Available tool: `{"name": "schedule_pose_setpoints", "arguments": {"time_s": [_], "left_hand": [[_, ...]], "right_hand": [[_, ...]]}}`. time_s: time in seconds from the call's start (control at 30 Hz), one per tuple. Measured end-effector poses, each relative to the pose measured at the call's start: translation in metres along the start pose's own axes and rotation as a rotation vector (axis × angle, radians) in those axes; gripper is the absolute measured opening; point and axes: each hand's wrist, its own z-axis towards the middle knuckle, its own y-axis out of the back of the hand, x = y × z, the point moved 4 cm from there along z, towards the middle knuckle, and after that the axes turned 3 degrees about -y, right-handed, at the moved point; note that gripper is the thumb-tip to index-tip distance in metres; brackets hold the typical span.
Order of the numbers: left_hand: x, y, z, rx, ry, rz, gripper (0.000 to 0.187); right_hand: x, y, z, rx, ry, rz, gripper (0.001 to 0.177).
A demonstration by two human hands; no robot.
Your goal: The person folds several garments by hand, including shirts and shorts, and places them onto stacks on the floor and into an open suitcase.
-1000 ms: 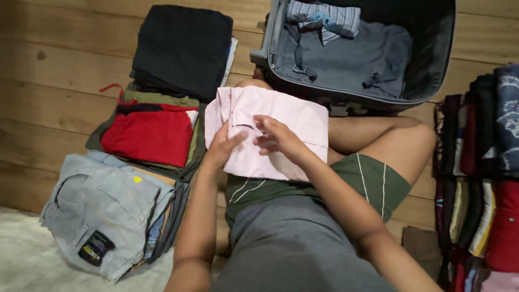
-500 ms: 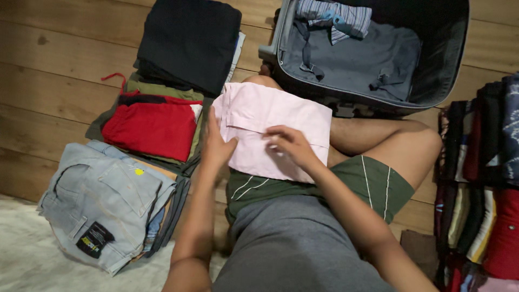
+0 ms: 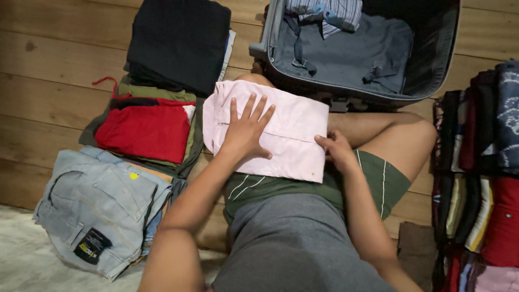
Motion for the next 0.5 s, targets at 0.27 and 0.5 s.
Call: {"name": "schedule_pose_setpoints", "arguments": {"time_s": [0.27,0.5], "left_hand": [[-0.009,0.0,0.011,0.024,0.005,0.029,0.138],[-0.018,0.004,0.025,0.093,0.047,0.06,0.155]], "right_hand": [[0.047,0.009,-0.048,0.177,0.359,0.293,0.055],[0.104,-0.022,-0.096,0.241,0.492,0.165,0.054]]}}
